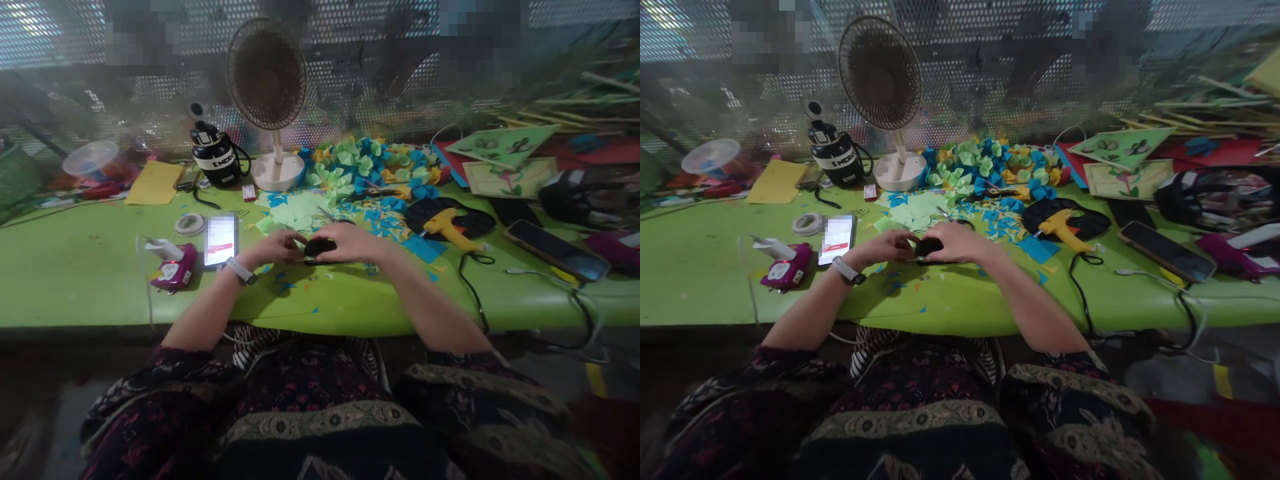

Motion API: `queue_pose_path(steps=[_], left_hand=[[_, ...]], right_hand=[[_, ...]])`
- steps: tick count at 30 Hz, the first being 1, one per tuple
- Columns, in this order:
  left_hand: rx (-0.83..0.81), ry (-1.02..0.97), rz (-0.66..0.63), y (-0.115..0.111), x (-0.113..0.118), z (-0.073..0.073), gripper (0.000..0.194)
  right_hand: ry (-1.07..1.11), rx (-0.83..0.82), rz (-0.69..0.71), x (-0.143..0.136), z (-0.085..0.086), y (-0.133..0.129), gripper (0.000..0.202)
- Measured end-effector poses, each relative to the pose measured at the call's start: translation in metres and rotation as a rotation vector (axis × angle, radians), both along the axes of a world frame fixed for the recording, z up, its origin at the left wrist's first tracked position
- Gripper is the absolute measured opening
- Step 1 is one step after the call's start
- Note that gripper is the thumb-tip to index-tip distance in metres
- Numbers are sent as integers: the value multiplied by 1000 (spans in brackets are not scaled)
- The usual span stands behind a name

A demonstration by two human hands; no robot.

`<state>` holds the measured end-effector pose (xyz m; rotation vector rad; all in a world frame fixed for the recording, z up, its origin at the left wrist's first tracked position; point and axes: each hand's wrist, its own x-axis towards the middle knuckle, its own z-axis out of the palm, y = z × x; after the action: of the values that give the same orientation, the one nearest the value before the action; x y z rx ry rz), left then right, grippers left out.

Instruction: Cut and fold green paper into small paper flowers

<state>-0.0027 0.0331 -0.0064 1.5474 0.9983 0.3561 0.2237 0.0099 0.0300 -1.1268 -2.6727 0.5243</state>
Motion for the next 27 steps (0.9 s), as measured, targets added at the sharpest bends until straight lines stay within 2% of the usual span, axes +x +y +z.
queue_pose_path(steps=[4, 9, 12, 15, 17, 19, 24, 27], left_hand=[[-26, 30, 35, 3, -1, -8, 25], [17, -78, 44, 3, -5, 4, 25], [76, -245, 143, 2, -7, 14, 28], [63, -309, 228, 1, -8, 17, 28], [39, -295, 231, 1, -7, 16, 29], [30, -267, 218, 1, -7, 14, 31], [74, -261, 179, 1, -5, 11, 36], [140, -301, 184, 1, -3, 11, 38]], right_hand=[[-89, 83, -15, -6, 0, -6, 27], [-17, 142, -90, 7, 9, -6, 28], [105, 240, -228, 26, 19, -1, 38], [162, 387, -461, 46, 23, 8, 45], [109, 438, -582, 56, 18, 17, 45], [-2, 436, -641, 64, 9, 28, 42], [-182, 364, -668, 69, -11, 45, 30], [-104, 378, -635, 59, -10, 42, 29]])
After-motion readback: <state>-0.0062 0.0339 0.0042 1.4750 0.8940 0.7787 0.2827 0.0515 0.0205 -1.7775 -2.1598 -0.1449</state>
